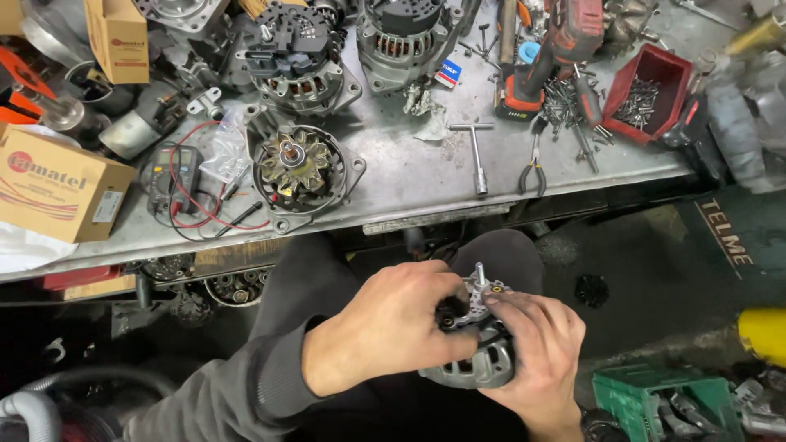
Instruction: The person opens a small cardboard box and removes a black rubber ring. They then pick up a silver metal alternator housing and place the ring into a groove on its edge. The person rotates the housing to inspect the fit and then places it on the workbench.
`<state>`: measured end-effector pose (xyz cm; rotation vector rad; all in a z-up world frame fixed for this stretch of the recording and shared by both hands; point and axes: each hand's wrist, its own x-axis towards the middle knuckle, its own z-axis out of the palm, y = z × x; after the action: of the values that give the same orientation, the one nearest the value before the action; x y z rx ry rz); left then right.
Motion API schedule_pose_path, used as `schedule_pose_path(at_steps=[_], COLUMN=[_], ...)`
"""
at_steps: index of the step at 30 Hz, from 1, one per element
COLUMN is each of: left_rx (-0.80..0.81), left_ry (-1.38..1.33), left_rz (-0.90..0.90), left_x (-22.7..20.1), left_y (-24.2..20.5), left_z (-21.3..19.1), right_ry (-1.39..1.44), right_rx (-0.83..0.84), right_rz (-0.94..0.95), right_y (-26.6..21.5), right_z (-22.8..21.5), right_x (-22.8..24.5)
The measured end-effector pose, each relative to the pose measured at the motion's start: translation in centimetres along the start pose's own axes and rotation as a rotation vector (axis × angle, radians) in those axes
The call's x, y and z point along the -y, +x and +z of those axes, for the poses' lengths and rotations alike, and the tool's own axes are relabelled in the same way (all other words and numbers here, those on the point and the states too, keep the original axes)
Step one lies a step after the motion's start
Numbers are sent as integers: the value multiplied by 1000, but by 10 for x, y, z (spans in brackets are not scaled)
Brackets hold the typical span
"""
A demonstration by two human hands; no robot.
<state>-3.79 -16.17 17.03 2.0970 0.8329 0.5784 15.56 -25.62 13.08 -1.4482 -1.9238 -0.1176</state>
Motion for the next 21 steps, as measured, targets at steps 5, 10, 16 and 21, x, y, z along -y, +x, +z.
schedule_pose_path(at_steps=[5, 10, 16, 21], left_rx=[35, 36, 63, 48], left_ry=[31, -1, -27, -38], left_rz=[-102, -110, -150, -93], left_x=[-5, -6, -9, -1], left_y=[1, -3, -6, -17], left_z=[0, 1, 1, 2], right_ry=[0, 86, 81, 161], right_rx=[18, -30, -83, -97], right_rz=[-4, -9, -16, -11], right_y=[-7, -11, -16, -20], right_z=[5, 7, 16, 20], right_x=[-1, -5, -11, -13])
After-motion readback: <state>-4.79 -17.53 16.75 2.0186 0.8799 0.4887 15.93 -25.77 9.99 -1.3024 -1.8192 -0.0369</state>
